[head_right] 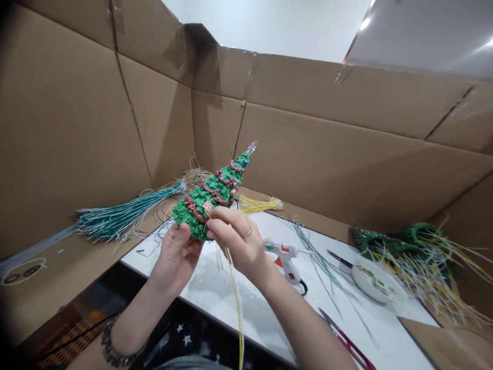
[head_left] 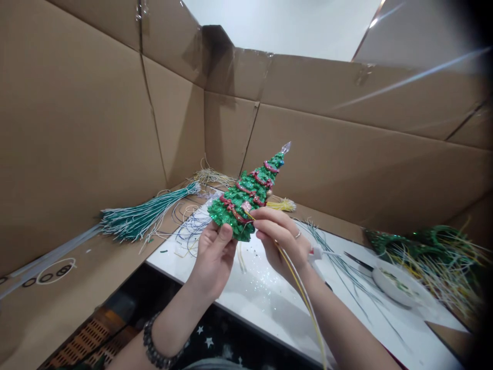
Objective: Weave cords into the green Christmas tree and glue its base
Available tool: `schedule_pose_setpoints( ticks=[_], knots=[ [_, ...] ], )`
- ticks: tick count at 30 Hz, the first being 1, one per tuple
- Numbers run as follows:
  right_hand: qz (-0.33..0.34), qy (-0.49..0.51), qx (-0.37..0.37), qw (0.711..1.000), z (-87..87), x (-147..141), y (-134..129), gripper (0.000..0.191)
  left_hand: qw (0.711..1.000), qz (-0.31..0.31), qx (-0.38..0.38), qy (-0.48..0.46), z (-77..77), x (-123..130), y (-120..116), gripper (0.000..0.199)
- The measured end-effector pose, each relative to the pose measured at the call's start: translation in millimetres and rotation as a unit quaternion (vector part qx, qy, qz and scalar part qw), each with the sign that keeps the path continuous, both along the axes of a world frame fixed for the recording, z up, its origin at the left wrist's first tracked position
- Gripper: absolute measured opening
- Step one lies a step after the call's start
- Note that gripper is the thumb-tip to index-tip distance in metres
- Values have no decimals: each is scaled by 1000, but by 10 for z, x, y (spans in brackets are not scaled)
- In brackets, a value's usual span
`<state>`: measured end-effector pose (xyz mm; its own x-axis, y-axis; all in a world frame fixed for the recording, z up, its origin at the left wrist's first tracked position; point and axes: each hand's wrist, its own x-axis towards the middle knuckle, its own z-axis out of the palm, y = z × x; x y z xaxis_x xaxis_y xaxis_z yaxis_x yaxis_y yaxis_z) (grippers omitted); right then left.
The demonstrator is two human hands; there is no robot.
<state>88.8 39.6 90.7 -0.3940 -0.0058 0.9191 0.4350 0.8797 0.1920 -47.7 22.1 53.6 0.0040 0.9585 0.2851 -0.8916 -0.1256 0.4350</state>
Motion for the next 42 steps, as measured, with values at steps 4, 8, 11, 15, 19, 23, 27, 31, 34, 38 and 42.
schedule_pose_setpoints(
  ticks=[4,8,11,15,19,23,27,31,34,38,42],
  knots=[
    [64,45,-56,995,-44,15,28,19,1000,-2,6,3,-19,9,25,27],
    [87,34,-67,993,-42,-8,7,17,1000,-8,-4,-15,-8,18,23,27],
    [59,14,-62,996,-37,-5,7,15,1000,-11,-12,-21,5,18,8,32],
    [46,-15,-58,997,-70,28,82,15,1000,1,-16,-10,-11,18,18,36],
    [72,42,-45,995,-77,8,123,25,1000,4,-13,4,-20,28,50,43],
    [76,100,-69,990,-38,-43,65,34,1000,8,-12,6,0,38,52,48],
    [55,90,-24,994,-28,-68,9,35,1000,7,-8,9,-1,42,29,46],
    [57,53,-34,996,-58,-73,-1,30,1000,-3,-16,8,-20,48,10,44],
    [43,34,-35,998,-86,-76,3,29,1000,-11,-21,5,-29,54,4,41],
    [25,66,-32,997,-110,-89,3,33,1000,-9,-21,5,-37,66,-4,39],
    [12,65,-29,997,-122,-85,12,36,1000,-12,-20,7,-41,80,-10,38]
  ],
)
